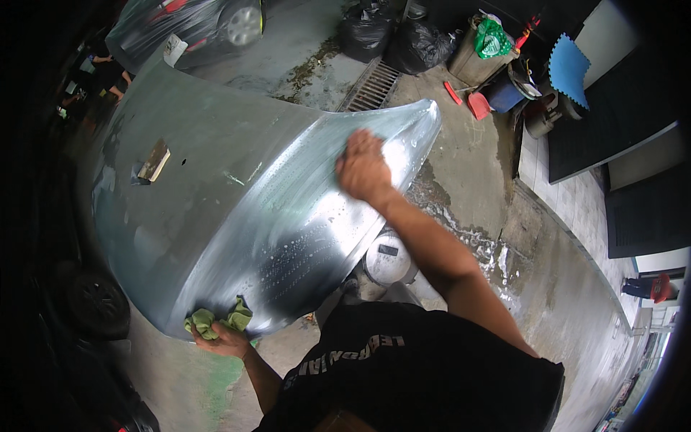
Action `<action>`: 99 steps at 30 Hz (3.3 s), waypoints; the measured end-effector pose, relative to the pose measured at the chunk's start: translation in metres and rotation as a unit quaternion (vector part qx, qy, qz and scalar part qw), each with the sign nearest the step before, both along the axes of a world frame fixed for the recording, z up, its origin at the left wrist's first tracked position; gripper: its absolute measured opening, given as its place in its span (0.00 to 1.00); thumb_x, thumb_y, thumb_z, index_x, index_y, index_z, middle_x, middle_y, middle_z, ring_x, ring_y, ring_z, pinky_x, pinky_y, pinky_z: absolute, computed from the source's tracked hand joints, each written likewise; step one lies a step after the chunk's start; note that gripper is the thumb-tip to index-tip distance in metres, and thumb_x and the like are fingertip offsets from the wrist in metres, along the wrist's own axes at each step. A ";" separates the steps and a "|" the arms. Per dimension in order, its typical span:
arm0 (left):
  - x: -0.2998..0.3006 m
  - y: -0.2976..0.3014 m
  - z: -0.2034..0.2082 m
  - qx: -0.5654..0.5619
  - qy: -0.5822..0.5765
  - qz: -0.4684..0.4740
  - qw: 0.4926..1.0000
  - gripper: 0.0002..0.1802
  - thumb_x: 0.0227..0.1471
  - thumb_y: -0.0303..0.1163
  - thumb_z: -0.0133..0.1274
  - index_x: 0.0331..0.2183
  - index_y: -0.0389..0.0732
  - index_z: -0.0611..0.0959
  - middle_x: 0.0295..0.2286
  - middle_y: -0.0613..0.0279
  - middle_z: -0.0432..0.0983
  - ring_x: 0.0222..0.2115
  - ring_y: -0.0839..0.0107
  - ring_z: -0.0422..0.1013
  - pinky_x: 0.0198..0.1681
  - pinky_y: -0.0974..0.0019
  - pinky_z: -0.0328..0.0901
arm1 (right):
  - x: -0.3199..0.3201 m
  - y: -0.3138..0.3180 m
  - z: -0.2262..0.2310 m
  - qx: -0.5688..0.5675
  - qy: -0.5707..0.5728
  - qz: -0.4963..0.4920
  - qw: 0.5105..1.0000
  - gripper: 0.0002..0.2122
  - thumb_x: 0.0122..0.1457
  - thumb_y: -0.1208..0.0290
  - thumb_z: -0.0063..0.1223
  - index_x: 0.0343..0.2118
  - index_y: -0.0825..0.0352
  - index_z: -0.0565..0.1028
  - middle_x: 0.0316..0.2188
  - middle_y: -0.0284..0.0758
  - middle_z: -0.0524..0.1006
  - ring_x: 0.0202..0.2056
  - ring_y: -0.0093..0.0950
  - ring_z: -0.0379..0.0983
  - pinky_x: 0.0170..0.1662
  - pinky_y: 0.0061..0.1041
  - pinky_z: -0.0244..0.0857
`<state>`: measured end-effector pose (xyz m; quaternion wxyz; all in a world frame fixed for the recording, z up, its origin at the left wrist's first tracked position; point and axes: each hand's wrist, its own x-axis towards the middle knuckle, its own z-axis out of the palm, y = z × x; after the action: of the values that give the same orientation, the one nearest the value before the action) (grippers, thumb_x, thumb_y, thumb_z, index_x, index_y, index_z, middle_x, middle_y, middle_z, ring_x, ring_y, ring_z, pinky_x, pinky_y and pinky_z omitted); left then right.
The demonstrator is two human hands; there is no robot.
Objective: The person applies a transparent protective film to a silver car bumper. They use a squeegee to smooth the film and a green cloth to wipe the surface, repeatedly smoothing and wiping different sections of the bumper.
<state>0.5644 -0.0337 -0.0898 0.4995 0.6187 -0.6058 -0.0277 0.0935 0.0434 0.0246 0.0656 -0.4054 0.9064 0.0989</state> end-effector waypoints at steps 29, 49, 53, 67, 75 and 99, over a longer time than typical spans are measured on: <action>-0.010 0.009 0.019 0.056 0.063 0.010 0.996 0.36 0.54 0.43 0.51 0.60 0.34 0.72 0.55 0.42 0.69 0.57 0.47 0.68 0.61 0.44 0.63 | 0.039 0.035 0.020 -0.056 -0.070 0.220 0.971 0.32 0.69 0.61 0.36 0.70 0.82 0.56 0.73 0.57 0.54 0.75 0.48 0.48 0.78 0.43 0.40; -0.006 0.009 0.020 0.064 0.025 -0.002 0.998 0.37 0.55 0.43 0.52 0.60 0.30 0.72 0.55 0.38 0.71 0.54 0.45 0.71 0.59 0.45 0.66 | 0.031 0.037 0.041 -0.030 -0.108 0.228 0.967 0.31 0.67 0.66 0.41 0.68 0.83 0.58 0.71 0.61 0.57 0.73 0.52 0.51 0.77 0.46 0.42; -0.005 0.007 0.015 0.064 0.033 0.001 0.997 0.37 0.55 0.47 0.51 0.60 0.32 0.73 0.54 0.42 0.71 0.53 0.47 0.71 0.58 0.45 0.66 | 0.024 0.012 0.034 -0.032 -0.104 0.218 0.970 0.31 0.66 0.66 0.42 0.68 0.83 0.58 0.71 0.62 0.56 0.74 0.53 0.51 0.77 0.47 0.42; -0.005 0.010 0.019 0.072 0.026 0.009 0.997 0.42 0.61 0.58 0.48 0.62 0.31 0.71 0.55 0.42 0.70 0.56 0.48 0.70 0.59 0.44 0.65 | 0.046 0.021 0.043 -0.049 -0.101 0.235 0.966 0.31 0.69 0.63 0.41 0.65 0.88 0.60 0.68 0.67 0.59 0.71 0.58 0.56 0.75 0.49 0.48; 0.003 0.007 0.012 0.051 -0.005 -0.032 0.998 0.40 0.59 0.52 0.51 0.61 0.31 0.71 0.55 0.41 0.71 0.55 0.47 0.71 0.59 0.46 0.68 | 0.022 -0.008 0.021 -0.079 -0.068 0.186 0.977 0.31 0.68 0.65 0.43 0.67 0.85 0.58 0.68 0.65 0.59 0.71 0.59 0.54 0.75 0.49 0.46; 0.006 0.006 0.011 0.051 0.002 -0.016 0.999 0.38 0.59 0.50 0.51 0.60 0.31 0.73 0.55 0.40 0.72 0.55 0.46 0.72 0.59 0.45 0.67 | 0.021 -0.010 0.001 -0.073 -0.083 0.035 0.993 0.31 0.75 0.56 0.26 0.73 0.75 0.50 0.76 0.52 0.45 0.77 0.44 0.39 0.78 0.41 0.34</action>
<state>0.5709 -0.0278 -0.0791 0.4680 0.6331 -0.6129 -0.0675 0.1142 0.0332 0.0257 0.1074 -0.4478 0.8877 0.0009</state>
